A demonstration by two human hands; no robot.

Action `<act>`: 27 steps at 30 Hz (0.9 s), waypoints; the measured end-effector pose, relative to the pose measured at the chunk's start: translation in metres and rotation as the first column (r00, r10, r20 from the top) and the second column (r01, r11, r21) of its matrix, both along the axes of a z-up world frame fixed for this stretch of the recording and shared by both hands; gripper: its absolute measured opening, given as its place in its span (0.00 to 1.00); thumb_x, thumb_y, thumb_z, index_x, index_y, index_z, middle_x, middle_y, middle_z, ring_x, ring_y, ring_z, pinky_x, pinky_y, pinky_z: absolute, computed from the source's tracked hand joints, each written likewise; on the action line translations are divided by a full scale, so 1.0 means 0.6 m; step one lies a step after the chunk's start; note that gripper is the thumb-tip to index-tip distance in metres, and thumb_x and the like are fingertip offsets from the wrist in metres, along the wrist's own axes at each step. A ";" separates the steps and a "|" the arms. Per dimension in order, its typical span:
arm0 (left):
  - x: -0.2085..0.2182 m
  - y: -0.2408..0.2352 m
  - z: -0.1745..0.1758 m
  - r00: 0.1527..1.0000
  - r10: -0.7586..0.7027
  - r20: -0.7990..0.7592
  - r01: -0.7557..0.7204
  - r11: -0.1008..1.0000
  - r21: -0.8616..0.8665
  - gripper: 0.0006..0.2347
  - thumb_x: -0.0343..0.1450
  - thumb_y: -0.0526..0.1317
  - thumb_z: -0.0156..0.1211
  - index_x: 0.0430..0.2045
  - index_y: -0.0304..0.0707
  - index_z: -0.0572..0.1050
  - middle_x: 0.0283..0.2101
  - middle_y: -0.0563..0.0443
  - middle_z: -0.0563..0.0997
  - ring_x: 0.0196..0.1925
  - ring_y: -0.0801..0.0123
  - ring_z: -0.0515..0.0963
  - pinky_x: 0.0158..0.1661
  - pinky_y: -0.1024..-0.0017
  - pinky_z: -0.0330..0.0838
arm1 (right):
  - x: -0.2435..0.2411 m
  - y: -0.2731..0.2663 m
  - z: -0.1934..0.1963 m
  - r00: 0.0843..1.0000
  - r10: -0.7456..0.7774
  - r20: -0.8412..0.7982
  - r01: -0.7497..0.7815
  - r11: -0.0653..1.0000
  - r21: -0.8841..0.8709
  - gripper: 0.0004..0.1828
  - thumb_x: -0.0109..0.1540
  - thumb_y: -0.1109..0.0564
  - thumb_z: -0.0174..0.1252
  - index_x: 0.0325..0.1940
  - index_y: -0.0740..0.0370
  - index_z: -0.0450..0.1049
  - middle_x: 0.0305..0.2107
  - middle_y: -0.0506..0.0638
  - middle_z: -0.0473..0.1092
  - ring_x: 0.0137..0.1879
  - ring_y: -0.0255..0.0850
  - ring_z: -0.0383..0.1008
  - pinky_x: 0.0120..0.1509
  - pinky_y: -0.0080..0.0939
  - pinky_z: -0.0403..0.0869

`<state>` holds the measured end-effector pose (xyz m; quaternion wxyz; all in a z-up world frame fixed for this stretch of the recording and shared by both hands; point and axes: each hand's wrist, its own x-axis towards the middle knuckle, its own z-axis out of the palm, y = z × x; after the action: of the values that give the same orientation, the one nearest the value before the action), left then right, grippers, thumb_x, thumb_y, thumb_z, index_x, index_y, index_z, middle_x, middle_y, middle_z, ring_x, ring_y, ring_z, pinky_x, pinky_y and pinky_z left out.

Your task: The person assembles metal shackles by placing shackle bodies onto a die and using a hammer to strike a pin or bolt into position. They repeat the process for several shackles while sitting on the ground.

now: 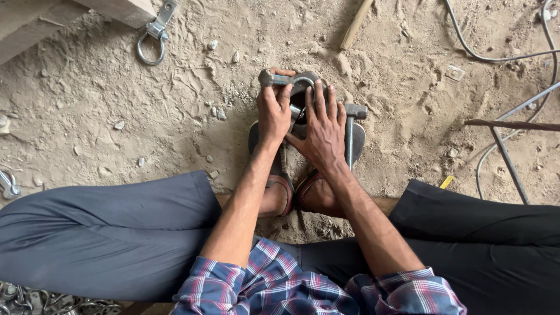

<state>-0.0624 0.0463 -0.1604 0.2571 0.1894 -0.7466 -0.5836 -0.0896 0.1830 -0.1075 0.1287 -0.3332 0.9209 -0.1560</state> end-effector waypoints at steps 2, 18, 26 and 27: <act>0.000 -0.006 0.001 0.998 -0.012 0.060 0.016 0.997 -0.072 0.07 0.81 0.34 0.50 0.51 0.33 0.68 0.50 0.42 0.81 0.51 0.60 0.85 0.49 0.67 0.84 | 0.000 -0.002 -0.002 1.000 -0.005 0.023 0.005 1.000 0.014 0.68 0.48 0.25 0.72 0.77 0.67 0.53 0.76 0.61 0.46 0.81 0.60 0.41 0.78 0.66 0.49; -0.006 -0.014 0.035 0.996 -0.044 0.079 0.057 0.984 -0.167 0.06 0.79 0.31 0.52 0.49 0.33 0.69 0.46 0.43 0.82 0.48 0.57 0.86 0.46 0.63 0.82 | -0.004 -0.002 0.025 0.999 0.007 0.052 -0.006 1.000 -0.017 0.64 0.51 0.30 0.73 0.78 0.65 0.52 0.76 0.62 0.45 0.81 0.61 0.42 0.78 0.65 0.51; -0.003 -0.008 0.034 0.997 -0.042 0.066 0.055 0.977 -0.206 0.06 0.79 0.30 0.52 0.48 0.31 0.71 0.46 0.43 0.82 0.48 0.56 0.85 0.46 0.61 0.81 | -0.040 0.076 0.039 0.971 -0.231 0.054 0.236 0.964 -0.125 0.48 0.71 0.40 0.63 0.84 0.63 0.47 0.77 0.71 0.48 0.69 0.53 0.66 0.69 0.58 0.70; -0.007 -0.008 0.031 0.997 -0.039 0.066 0.052 0.978 -0.204 0.06 0.79 0.31 0.52 0.48 0.32 0.71 0.46 0.43 0.82 0.48 0.57 0.85 0.46 0.62 0.81 | -0.041 0.096 0.037 0.965 -0.261 0.039 0.263 0.963 -0.061 0.48 0.70 0.40 0.63 0.83 0.64 0.47 0.71 0.70 0.54 0.62 0.52 0.68 0.62 0.56 0.72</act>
<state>-0.0666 0.0416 -0.1420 0.2389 0.1625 -0.8147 -0.5028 -0.1141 0.2406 -0.0854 0.1100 -0.2102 0.9492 -0.2070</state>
